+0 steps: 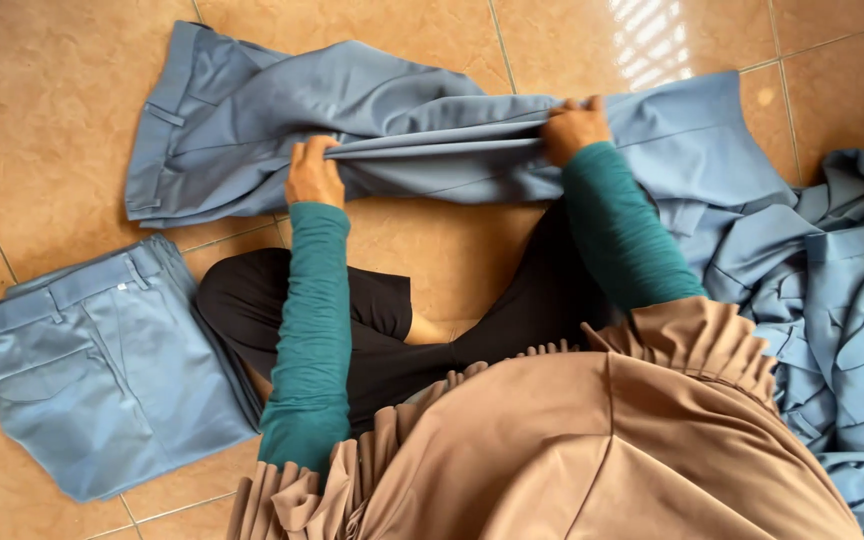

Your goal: Folding blue trousers and stacking them neatly on the floor.

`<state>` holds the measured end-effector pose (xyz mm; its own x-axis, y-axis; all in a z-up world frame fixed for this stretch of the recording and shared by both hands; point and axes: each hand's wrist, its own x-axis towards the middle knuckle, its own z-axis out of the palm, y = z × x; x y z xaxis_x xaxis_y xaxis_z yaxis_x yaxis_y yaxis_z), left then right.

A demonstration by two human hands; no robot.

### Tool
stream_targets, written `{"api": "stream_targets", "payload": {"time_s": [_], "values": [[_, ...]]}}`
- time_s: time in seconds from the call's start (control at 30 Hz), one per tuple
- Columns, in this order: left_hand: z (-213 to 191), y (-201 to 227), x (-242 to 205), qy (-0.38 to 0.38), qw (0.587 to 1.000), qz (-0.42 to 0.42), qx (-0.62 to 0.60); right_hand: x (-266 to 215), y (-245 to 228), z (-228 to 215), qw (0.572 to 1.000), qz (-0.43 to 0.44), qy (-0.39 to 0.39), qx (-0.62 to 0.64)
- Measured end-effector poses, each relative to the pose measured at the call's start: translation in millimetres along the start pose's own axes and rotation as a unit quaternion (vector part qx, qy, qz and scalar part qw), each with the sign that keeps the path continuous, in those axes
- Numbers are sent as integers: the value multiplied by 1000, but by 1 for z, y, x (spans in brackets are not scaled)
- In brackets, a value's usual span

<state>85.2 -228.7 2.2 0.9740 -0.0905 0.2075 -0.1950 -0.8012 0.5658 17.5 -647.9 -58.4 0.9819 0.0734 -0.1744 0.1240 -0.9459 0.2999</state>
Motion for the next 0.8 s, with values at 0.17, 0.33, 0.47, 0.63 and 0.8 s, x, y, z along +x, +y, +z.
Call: {"api": "stream_targets", "payload": {"time_s": [0.17,0.33,0.47,0.63,0.8], "values": [[-6,-20,34,66,994,49,-69,-16,93,40,995,79,62,-29],[-57,-10,75,174,972,114,-110,-29,105,-70,936,77,343,21],[-105,-27,80,301,948,57,-88,-46,51,-138,867,25,492,74],[-98,-176,62,449,887,-24,-102,-83,-60,-122,868,-117,431,215],[-71,-298,30,411,780,-411,-231,-89,-133,-20,954,-110,-62,272]]}}
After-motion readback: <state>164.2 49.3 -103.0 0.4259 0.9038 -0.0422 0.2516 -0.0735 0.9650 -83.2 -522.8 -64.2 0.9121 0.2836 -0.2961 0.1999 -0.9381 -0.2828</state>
